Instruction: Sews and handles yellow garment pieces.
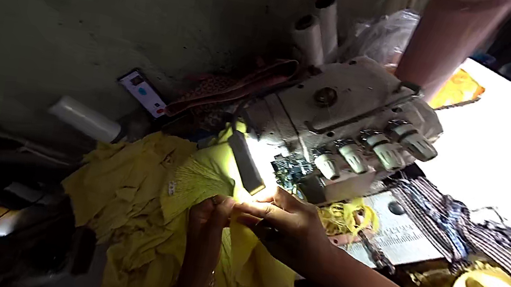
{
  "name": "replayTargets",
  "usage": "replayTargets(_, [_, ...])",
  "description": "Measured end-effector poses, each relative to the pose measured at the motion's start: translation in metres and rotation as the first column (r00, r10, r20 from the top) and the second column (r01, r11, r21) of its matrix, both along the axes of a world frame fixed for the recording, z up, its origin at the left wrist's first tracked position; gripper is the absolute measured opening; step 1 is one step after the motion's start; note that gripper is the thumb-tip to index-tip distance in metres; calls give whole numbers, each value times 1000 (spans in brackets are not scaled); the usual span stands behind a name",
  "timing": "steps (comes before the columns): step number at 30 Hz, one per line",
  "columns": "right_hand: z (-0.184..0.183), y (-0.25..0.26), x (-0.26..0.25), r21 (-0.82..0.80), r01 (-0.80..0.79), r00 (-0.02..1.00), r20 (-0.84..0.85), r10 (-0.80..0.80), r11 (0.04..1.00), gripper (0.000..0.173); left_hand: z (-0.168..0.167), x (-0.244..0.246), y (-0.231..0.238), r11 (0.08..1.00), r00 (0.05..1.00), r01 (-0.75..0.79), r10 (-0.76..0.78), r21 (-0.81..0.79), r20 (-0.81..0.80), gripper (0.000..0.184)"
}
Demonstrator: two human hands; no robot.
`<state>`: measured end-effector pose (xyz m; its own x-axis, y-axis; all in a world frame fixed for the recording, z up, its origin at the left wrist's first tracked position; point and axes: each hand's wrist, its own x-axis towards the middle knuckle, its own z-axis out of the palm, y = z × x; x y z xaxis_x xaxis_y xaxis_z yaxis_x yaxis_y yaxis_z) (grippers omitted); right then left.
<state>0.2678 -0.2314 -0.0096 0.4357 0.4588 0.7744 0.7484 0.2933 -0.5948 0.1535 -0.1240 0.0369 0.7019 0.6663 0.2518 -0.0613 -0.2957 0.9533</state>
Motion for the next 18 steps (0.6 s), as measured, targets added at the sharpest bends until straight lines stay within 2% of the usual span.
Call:
replayTargets(3, [-2, 6, -3, -6, 81, 996, 38, -80, 997, 19, 9, 0, 2, 989, 999, 25, -31, -143, -40, 36])
replayTargets(7, [-2, 7, -5, -12, 104, 994, 43, -103, 995, 13, 11, -2, 5, 977, 996, 35, -52, -209, -77, 36])
replayTargets(13, [0, -1, -5, -43, 89, 994, 60, -87, 995, 10, 10, -2, 5, 984, 993, 91, -101, -154, -56, 35])
replayTargets(18, [1, -7, -3, -34, 113, 990, 93, -109, 993, 14, 10, -2, 3, 968, 990, 103, -121, -227, -68, 35])
